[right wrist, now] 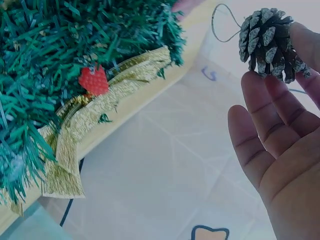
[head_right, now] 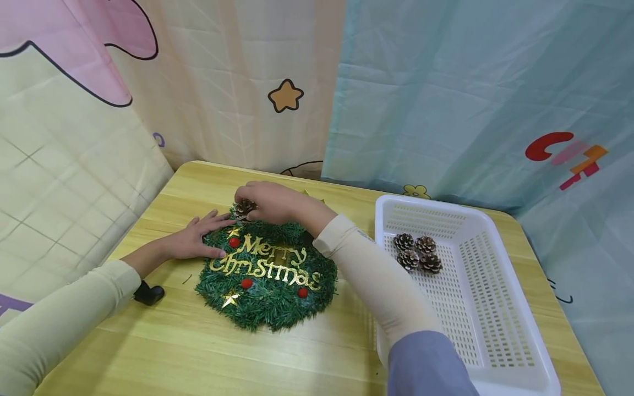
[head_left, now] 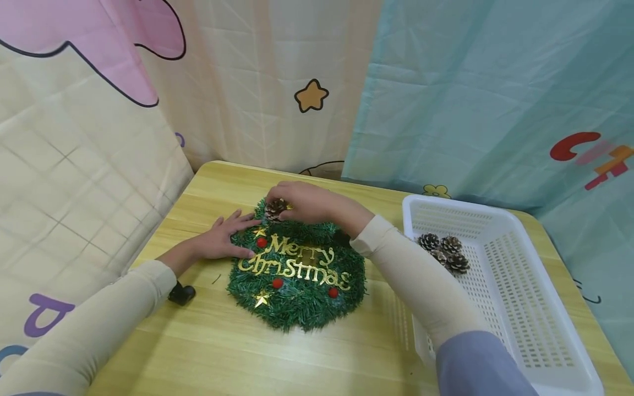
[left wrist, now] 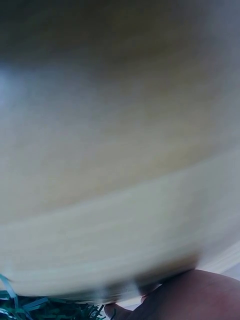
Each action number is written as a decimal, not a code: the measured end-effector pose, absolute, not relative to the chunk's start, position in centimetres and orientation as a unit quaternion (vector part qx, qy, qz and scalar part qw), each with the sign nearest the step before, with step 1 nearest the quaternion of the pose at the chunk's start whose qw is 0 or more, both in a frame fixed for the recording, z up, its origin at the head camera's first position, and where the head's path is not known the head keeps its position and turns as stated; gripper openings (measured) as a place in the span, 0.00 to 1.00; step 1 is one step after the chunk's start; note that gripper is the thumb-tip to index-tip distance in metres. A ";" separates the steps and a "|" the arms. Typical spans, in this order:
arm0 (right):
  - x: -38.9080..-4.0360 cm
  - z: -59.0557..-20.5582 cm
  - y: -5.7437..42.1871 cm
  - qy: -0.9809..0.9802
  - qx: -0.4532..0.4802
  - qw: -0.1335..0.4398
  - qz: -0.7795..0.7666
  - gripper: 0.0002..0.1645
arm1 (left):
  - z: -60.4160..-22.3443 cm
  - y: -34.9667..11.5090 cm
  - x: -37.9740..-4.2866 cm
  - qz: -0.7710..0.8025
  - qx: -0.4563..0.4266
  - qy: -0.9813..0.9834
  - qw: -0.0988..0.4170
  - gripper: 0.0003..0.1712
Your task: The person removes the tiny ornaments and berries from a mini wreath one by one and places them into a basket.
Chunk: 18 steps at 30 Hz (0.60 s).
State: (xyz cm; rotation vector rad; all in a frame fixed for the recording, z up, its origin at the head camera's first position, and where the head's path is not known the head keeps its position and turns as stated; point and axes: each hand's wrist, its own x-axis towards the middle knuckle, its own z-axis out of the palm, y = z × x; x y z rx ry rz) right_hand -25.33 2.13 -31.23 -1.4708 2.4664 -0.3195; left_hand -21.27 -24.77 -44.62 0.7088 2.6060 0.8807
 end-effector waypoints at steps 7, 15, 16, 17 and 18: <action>-24.6 -30.1 3.3 0.848 -0.503 0.119 -0.118 0.22 | -44.6 -25.0 -21.3 0.299 0.251 0.909 0.147 0.51; -23.6 -29.2 4.8 0.853 -0.494 0.121 -0.116 0.22 | -44.8 -24.9 -21.3 0.300 0.253 0.909 0.142 0.51; -23.4 -29.0 5.0 0.855 -0.492 0.122 -0.114 0.22 | -44.8 -24.9 -21.2 0.300 0.253 0.909 0.142 0.51; -23.3 -28.9 5.3 0.856 -0.489 0.123 -0.113 0.22 | -44.9 -24.9 -21.2 0.300 0.254 0.909 0.141 0.51; -23.1 -28.8 5.6 0.857 -0.487 0.124 -0.113 0.22 | -44.9 -24.9 -21.2 0.300 0.254 0.909 0.141 0.51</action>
